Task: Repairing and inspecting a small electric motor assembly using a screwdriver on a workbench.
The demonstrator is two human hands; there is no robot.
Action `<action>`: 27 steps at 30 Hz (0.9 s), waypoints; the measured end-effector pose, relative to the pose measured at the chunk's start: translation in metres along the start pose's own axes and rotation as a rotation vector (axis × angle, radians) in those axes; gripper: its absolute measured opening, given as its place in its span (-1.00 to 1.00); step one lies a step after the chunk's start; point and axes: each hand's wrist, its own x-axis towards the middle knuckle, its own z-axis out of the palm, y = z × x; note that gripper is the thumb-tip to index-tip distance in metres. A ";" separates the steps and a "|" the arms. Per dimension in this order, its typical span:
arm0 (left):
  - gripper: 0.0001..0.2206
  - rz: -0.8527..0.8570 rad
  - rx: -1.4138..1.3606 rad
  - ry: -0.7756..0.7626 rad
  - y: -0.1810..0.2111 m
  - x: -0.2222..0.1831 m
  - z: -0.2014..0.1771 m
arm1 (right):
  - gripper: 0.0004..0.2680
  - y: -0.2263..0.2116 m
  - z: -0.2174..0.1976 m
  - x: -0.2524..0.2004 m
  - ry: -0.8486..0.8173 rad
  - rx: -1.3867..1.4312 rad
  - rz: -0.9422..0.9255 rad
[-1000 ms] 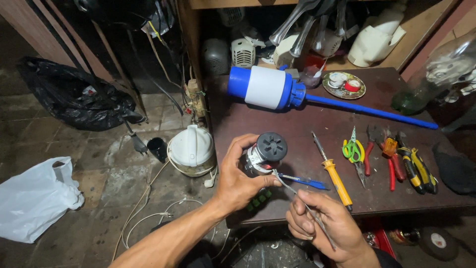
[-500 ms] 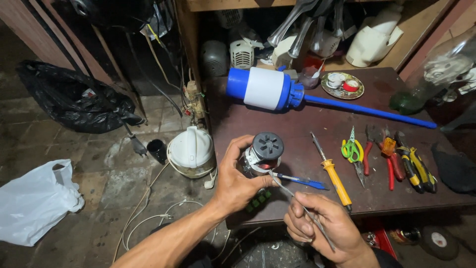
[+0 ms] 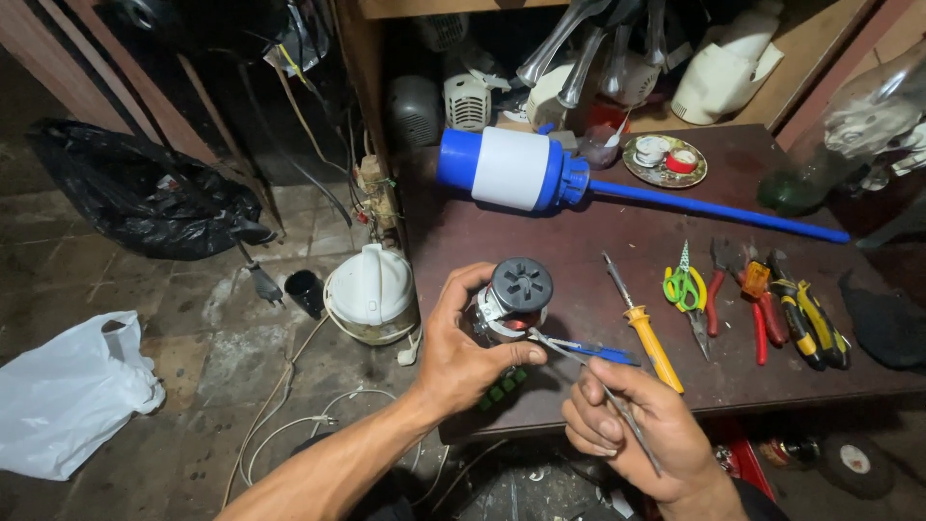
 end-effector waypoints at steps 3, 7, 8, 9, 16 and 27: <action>-0.24 0.028 -0.005 -0.012 0.001 0.000 0.000 | -0.74 -0.001 -0.001 -0.001 -0.012 0.026 0.003; -0.24 0.039 0.020 -0.014 0.001 0.000 0.002 | -0.74 -0.001 0.001 -0.001 0.014 0.005 0.003; -0.24 0.034 0.006 -0.018 0.002 0.000 0.002 | -0.74 0.000 0.002 0.000 0.019 -0.002 0.004; -0.24 0.029 -0.007 -0.022 0.002 -0.001 0.002 | -0.73 0.000 0.003 0.000 0.023 -0.009 0.006; -0.25 0.009 -0.008 -0.027 0.004 -0.002 0.001 | -0.73 0.004 0.002 0.002 0.082 -0.108 -0.095; -0.25 0.058 -0.004 -0.085 0.004 -0.004 0.000 | -0.78 0.003 0.009 0.002 0.250 -0.404 -0.006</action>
